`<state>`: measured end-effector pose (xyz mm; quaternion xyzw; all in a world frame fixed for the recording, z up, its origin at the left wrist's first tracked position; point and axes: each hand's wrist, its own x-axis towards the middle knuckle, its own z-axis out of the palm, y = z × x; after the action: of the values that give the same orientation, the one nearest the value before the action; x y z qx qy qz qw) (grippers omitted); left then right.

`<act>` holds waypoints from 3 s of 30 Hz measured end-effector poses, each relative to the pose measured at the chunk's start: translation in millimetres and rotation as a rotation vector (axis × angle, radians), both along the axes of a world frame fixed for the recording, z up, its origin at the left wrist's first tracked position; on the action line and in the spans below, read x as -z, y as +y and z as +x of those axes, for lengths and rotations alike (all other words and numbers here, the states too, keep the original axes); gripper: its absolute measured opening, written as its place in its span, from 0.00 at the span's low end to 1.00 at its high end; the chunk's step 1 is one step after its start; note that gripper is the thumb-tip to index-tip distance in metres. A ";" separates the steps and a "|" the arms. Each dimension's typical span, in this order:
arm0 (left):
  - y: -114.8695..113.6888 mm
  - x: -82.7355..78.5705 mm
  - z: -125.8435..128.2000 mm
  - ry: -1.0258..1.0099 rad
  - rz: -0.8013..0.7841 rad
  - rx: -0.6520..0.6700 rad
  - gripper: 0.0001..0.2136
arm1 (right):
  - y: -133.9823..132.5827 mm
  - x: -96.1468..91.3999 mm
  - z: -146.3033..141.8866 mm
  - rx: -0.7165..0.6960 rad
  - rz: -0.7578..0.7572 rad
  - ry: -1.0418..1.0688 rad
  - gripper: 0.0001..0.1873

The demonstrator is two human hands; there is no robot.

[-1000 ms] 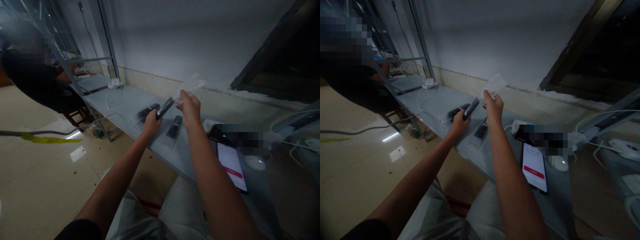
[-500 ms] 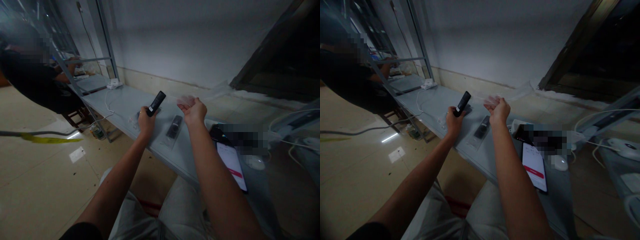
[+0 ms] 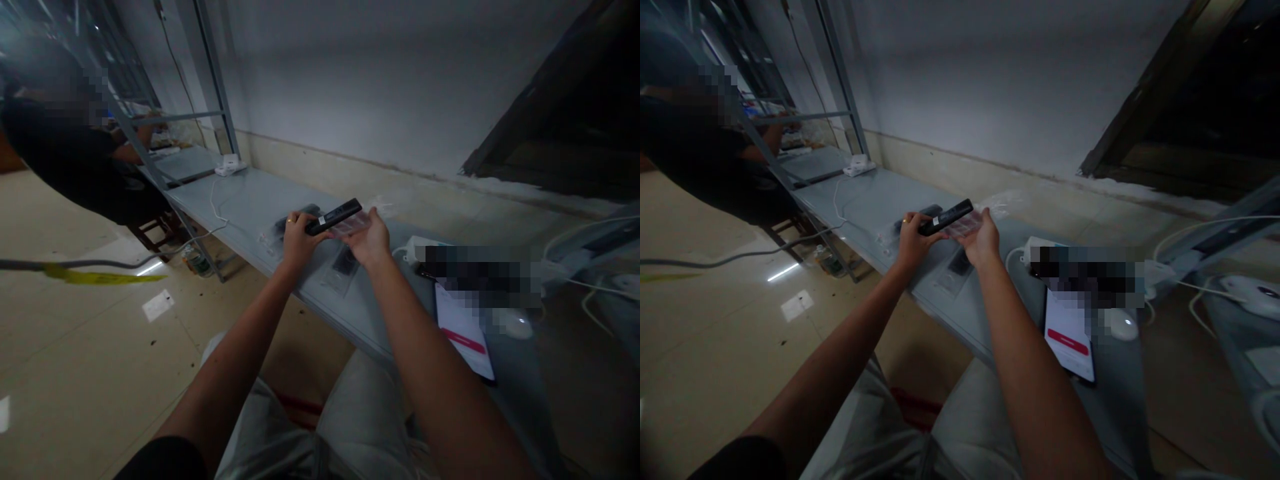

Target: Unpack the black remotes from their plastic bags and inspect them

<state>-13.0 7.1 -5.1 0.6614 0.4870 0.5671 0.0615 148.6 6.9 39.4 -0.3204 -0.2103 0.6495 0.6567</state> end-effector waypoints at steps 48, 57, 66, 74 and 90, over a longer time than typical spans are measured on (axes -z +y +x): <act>6.3 8.2 -0.6 -0.365 -0.259 0.163 0.13 | -10.5 17.4 -4.9 -0.080 0.087 0.061 0.07; 6.3 8.2 1.2 -0.472 -0.310 0.248 0.17 | -8.9 17.6 -5.3 -0.073 0.086 0.057 0.07; 10.6 13.4 -0.9 -0.447 -0.334 0.248 0.11 | -8.7 20.3 -3.8 -0.078 0.100 0.050 0.06; 7.7 8.5 -0.1 -0.489 -0.398 0.289 0.10 | -7.0 23.2 -3.4 -0.075 0.098 0.069 0.07; 15.9 -3.9 11.5 -0.357 -0.371 0.249 0.18 | -5.1 20.7 -2.3 -0.035 0.079 0.083 0.07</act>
<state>-1.5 23.0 -1.2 0.5831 0.4790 0.5638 0.3356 146.3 1.8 18.7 -0.2632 -0.2137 0.6650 0.6655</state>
